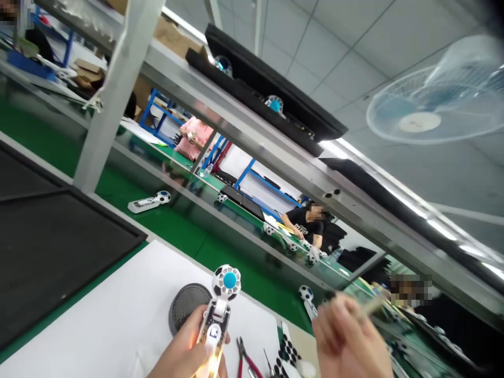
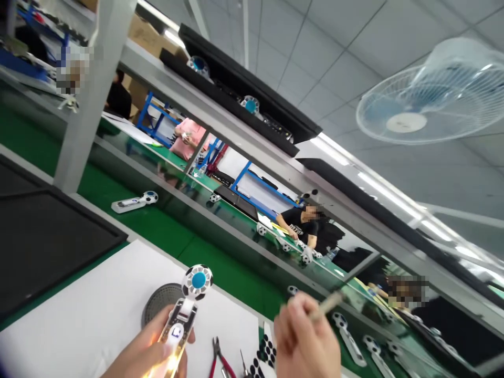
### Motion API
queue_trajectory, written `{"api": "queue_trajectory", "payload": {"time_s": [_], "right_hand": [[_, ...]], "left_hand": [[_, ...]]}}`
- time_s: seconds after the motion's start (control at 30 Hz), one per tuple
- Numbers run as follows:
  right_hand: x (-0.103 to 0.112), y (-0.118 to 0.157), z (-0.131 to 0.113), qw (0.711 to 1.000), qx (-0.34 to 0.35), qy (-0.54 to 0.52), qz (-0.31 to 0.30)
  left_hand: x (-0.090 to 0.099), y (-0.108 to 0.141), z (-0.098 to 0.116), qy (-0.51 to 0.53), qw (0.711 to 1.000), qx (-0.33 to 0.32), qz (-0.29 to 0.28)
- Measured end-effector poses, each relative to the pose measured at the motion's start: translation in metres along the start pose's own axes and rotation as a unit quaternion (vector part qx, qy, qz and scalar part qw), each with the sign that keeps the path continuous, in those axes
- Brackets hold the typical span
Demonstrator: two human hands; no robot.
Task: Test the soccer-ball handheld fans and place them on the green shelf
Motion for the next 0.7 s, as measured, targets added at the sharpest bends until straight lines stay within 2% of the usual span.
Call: {"api": "queue_trajectory", "payload": {"time_s": [0.03, 0.13, 0.23, 0.33, 0.47, 0.7], "right_hand": [[-0.012, -0.014, -0.029, 0.996, 0.080, 0.031, 0.007], [-0.035, -0.075, -0.082, 0.986, 0.152, 0.034, 0.051], [-0.043, -0.136, -0.112, 0.978, 0.176, 0.033, 0.104], [-0.046, -0.177, -0.126, 0.973, 0.174, 0.033, 0.149], [-0.046, -0.198, -0.127, 0.966, 0.164, 0.038, 0.196], [-0.046, -0.207, -0.131, 0.953, 0.160, 0.077, 0.247]], "left_hand": [[0.000, 0.001, 0.003, -0.007, 1.000, -0.004, 0.002], [0.001, 0.001, 0.009, -0.017, 1.000, -0.019, 0.000], [0.005, -0.003, 0.006, -0.004, 1.000, -0.029, 0.005], [0.010, -0.006, 0.002, 0.005, 0.999, -0.032, 0.007], [0.013, -0.009, -0.001, 0.008, 1.000, -0.023, 0.016], [0.009, -0.008, 0.001, 0.007, 0.999, -0.022, 0.029]]}}
Point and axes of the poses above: each hand's wrist, its own y-axis away from the middle knuckle, its own x-axis out of the back of the hand, z = x × y, the point moved 7 cm from there along -y, towards the middle knuckle, and after that the axes turned 13 degrees about -x, right-handed, at the moved point
